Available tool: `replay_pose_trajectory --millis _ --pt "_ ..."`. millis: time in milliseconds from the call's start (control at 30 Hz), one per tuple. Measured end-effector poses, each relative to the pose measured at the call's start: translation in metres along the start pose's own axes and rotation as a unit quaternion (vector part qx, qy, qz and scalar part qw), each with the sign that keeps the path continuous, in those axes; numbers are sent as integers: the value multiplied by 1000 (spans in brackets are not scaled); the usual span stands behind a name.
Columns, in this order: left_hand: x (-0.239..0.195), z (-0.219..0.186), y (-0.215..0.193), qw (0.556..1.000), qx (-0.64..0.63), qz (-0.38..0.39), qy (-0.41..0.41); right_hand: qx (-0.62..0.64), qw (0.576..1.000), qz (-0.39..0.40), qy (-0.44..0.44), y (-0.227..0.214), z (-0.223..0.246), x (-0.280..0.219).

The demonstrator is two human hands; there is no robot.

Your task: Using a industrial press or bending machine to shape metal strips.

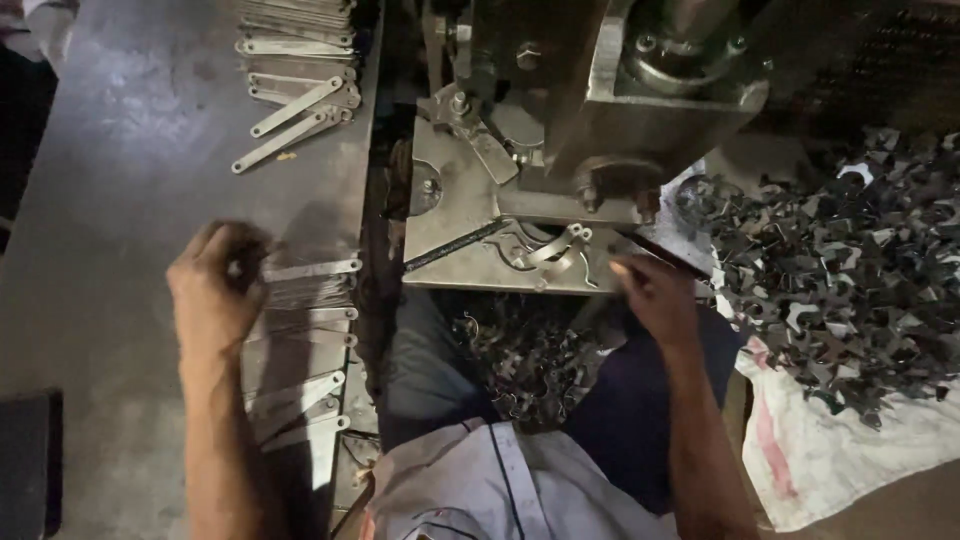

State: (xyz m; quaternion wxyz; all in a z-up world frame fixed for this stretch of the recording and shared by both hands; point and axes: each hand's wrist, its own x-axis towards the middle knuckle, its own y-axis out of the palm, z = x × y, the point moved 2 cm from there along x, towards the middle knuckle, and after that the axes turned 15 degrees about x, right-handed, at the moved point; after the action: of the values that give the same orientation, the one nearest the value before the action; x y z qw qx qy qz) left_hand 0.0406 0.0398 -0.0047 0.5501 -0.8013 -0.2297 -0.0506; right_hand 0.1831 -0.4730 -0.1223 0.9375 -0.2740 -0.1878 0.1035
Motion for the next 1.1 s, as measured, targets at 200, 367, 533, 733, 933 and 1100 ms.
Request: replay_pose_trajectory --millis 200,367,533,733,933,1100 --pt "47 -114 106 988 -84 44 123 -257 961 89 -47 41 61 89" --pt "72 -181 193 895 -420 127 -80 202 963 171 -48 25 -50 68" --pt "83 -204 221 901 -426 0 -81 -9 995 28 -98 -1 -58 70" --pt "99 -207 263 963 40 -69 256 -43 976 -168 -132 -17 -96 88" --pt "87 -167 261 961 -165 -99 200 19 987 -150 57 1 -142 100" --pt "42 -94 141 953 90 49 284 190 959 -208 17 -27 -80 33"
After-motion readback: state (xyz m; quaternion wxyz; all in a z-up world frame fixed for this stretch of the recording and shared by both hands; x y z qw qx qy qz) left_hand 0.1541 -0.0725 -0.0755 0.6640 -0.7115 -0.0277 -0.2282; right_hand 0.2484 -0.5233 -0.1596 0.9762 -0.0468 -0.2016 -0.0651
